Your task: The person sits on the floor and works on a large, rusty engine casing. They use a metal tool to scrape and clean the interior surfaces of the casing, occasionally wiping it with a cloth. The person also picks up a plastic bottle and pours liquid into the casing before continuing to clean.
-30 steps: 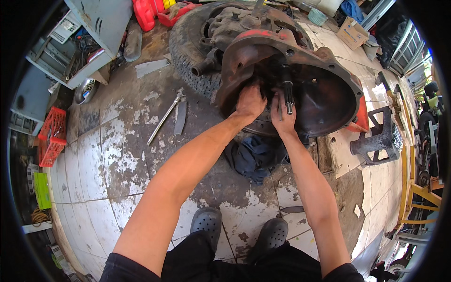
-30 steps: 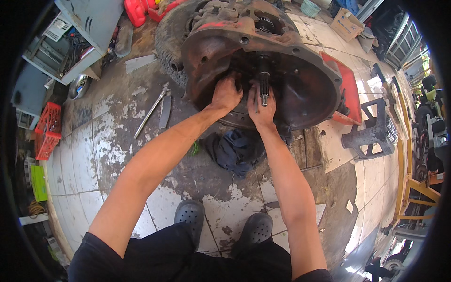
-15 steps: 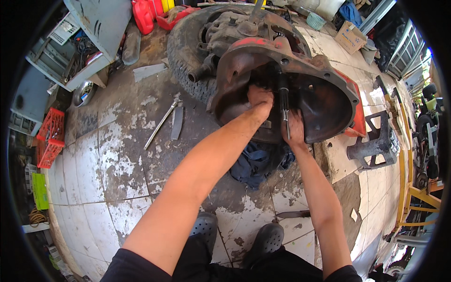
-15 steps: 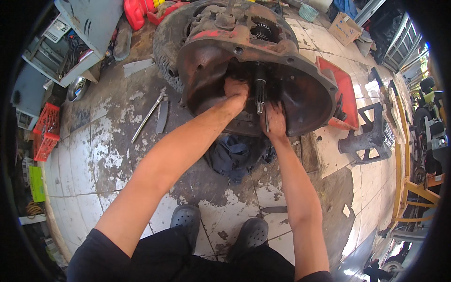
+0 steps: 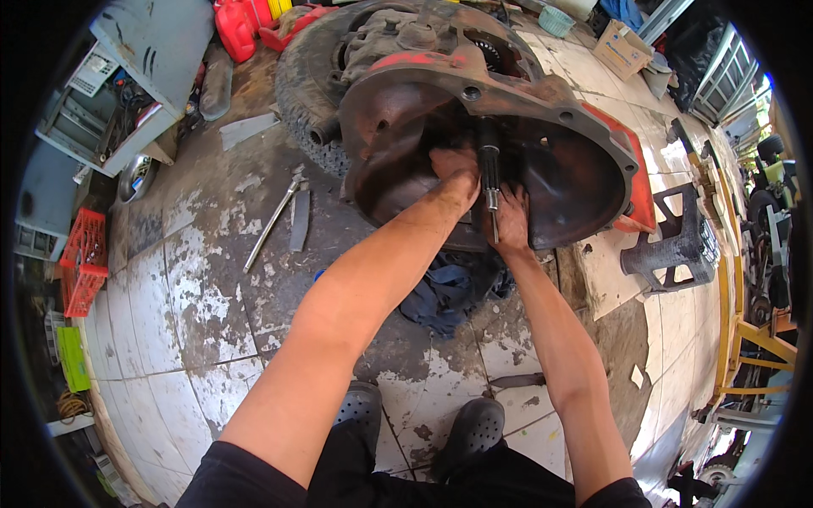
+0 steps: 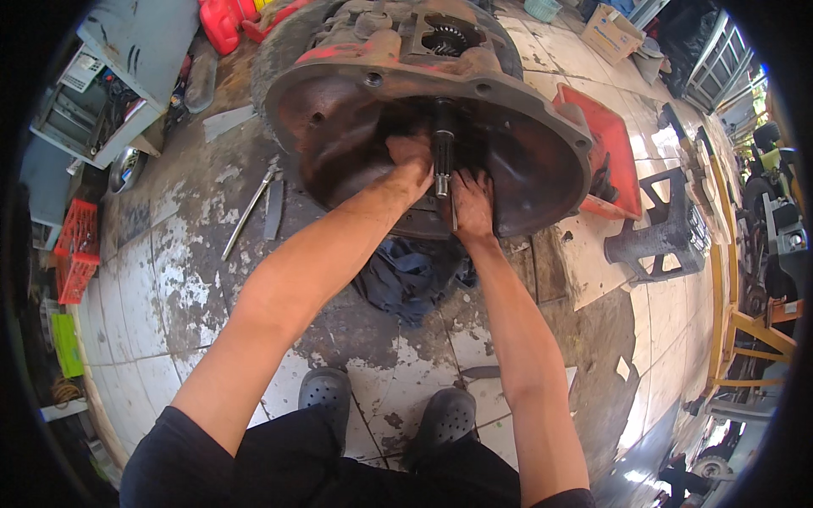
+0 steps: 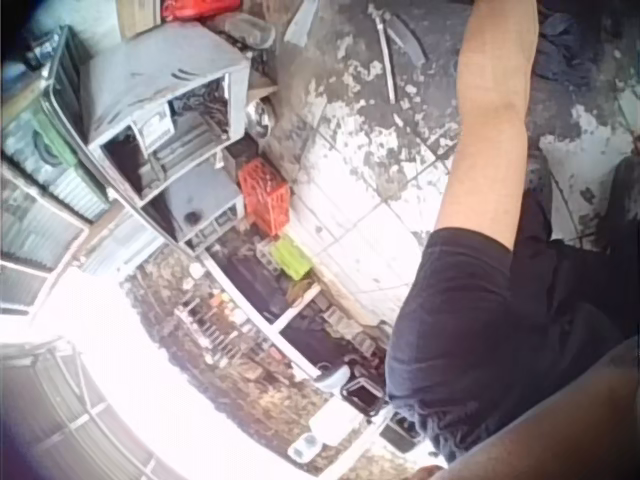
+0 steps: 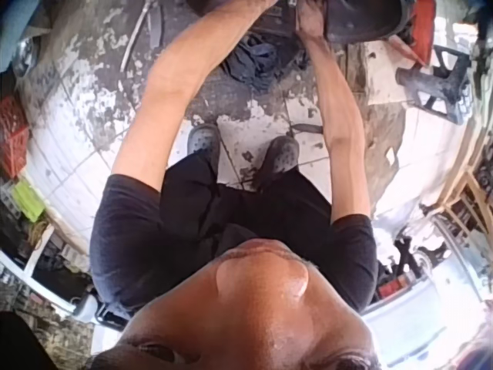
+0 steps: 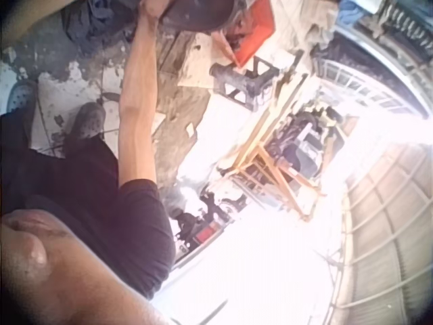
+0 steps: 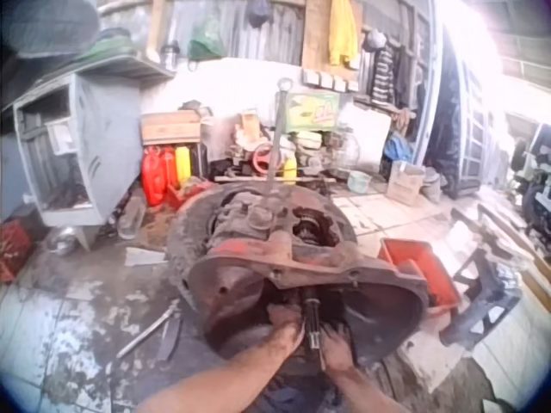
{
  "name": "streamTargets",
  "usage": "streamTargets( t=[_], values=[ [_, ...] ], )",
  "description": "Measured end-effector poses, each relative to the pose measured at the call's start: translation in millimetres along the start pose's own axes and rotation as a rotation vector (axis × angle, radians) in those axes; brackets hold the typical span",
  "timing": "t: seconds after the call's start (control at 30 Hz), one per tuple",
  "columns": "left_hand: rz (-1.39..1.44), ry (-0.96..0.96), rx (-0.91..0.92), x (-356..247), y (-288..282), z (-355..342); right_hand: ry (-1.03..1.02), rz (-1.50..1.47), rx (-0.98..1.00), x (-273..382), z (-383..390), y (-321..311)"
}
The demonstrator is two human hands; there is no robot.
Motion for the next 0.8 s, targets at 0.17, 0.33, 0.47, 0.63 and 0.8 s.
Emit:
streamTargets(
  t=[0.17,0.33,0.47,0.63,0.8],
  values=[
    [0.078,0.007,0.154,0.7,4.1,-32.0,-0.042,-0.021,-0.091,18.2,-7.9,-11.0],
    [-0.191,0.256,0.26,-22.7,0.8,-28.9,-0.079,-0.098,-0.035,19.2,-5.7,-15.3],
    [-0.193,0.348,0.375,-28.5,-0.6,-16.1,-0.075,-0.072,-0.035,28.7,-4.0,-18.4],
    [-0.28,0.464,0.406,-47.4,-0.8,14.9,-0.091,-0.057,-0.075,25.0,-1.5,-22.0],
    [-0.334,0.613,0.417,-64.0,-1.9,22.3,-0.077,-0.042,-0.059,29.5,-3.5,-20.9]
  ],
)
Point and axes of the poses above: each hand's wrist, its own z-axis away from the middle knuckle, its own y-axis out of the palm, x = y × z, the point moved 10 cm from there along -z, towards the middle knuckle, and after that the axes turned 15 degrees about z, right-handed, at the moved point
